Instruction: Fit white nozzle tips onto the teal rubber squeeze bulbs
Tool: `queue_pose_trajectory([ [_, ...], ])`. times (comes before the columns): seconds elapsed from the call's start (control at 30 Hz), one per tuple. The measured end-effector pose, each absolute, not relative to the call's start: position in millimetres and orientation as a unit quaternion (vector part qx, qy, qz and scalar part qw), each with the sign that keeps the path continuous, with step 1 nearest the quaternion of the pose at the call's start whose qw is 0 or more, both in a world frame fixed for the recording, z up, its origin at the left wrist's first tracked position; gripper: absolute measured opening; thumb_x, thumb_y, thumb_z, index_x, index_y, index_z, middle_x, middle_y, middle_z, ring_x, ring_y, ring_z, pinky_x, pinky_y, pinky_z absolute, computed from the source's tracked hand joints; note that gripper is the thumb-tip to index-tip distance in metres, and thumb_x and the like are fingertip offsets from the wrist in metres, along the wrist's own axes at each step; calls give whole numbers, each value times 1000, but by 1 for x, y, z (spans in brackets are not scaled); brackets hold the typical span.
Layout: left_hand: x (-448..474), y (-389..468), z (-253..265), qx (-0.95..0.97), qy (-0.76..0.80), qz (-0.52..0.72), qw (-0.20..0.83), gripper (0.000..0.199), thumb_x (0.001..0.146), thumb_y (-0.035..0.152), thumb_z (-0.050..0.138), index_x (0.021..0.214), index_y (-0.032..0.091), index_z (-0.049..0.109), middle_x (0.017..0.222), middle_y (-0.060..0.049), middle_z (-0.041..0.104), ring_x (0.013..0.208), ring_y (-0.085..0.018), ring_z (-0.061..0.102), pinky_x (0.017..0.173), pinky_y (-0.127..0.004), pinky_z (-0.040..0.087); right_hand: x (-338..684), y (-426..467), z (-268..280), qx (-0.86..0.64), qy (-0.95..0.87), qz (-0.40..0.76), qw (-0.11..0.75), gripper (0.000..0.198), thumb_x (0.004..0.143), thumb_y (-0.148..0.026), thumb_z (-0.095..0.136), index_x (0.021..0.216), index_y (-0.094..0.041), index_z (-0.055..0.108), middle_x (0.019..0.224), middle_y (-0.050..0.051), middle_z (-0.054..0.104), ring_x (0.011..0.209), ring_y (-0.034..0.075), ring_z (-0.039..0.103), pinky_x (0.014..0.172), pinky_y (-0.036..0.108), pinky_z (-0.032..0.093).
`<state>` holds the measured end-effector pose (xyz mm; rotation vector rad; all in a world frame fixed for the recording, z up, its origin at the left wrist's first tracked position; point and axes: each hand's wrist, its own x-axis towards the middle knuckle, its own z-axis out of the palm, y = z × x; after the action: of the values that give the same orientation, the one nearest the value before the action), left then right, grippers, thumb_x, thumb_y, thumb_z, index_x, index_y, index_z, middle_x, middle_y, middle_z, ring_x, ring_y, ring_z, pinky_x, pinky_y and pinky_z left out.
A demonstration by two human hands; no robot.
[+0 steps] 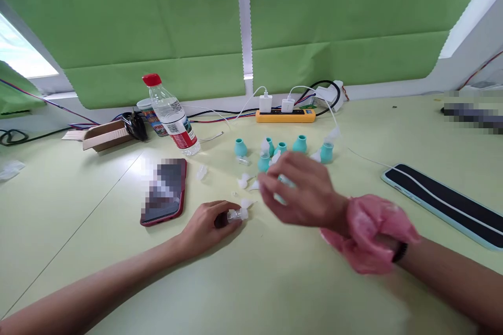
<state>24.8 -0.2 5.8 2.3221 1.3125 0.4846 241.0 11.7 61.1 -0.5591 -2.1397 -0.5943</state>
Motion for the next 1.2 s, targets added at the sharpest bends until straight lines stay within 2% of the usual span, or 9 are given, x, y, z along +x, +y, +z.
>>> queue_pose_trajectory([
  [0.13,25,0,4,846,468,165,194,21,71,25,49,89,17,58,64,1,58,50,-9,47,51,-19,36,272,37,100,-373,-809,-212,401,5,73,-18,55,77,-20,57,69,3,58,63,15,50,59,29,43],
  [0.37,24,-2,7,826,484,187,221,18,73,24,46,90,18,49,55,5,49,46,-9,43,48,-19,34,306,117,122,-528,-847,-57,31,45,71,-46,50,104,-17,57,88,7,62,69,19,56,57,28,39],
  [0.53,21,-1,7,815,462,269,224,16,78,28,46,91,18,49,83,-3,55,64,-11,50,57,-22,41,314,157,86,-519,-845,1,-127,55,62,-51,57,103,-14,61,81,10,64,71,23,58,58,29,37],
  [0.7,20,0,3,814,441,307,220,16,78,24,47,92,17,50,89,-5,57,73,-13,52,66,-25,44,321,165,83,-456,-889,-15,-35,28,65,-38,60,77,-14,68,69,7,64,63,18,57,57,27,38],
  [0.87,19,-1,2,799,449,324,234,18,79,25,48,95,17,50,89,-4,59,70,-12,52,66,-25,45,305,101,134,-445,-862,-102,218,37,76,-46,50,96,-17,61,74,4,62,58,13,53,52,26,39],
  [0.97,19,-2,3,786,459,334,245,22,78,27,49,97,17,51,90,-4,61,71,-12,54,67,-26,46,273,34,142,-392,-821,-170,379,20,75,-42,57,88,-27,58,74,1,61,62,15,55,55,28,42],
  [1.07,19,-2,3,776,461,349,253,30,80,26,46,108,18,47,92,-5,60,77,-13,55,69,-26,47,238,-13,107,-220,-915,-108,320,14,78,-37,54,82,-23,55,64,2,59,55,14,53,50,27,41],
  [1.13,19,-2,3,767,459,366,258,33,80,25,46,112,18,45,92,-5,60,81,-14,55,70,-26,47,219,-25,70,-193,-960,-20,200,8,74,-29,57,77,-22,54,59,1,54,53,14,50,47,27,38],
  [1.2,20,-2,2,756,459,387,260,29,79,24,50,106,17,48,92,-5,60,81,-14,55,70,-26,47,207,-27,34,-201,-955,102,194,16,69,-28,59,82,-19,54,62,1,52,53,12,47,47,24,38],
])
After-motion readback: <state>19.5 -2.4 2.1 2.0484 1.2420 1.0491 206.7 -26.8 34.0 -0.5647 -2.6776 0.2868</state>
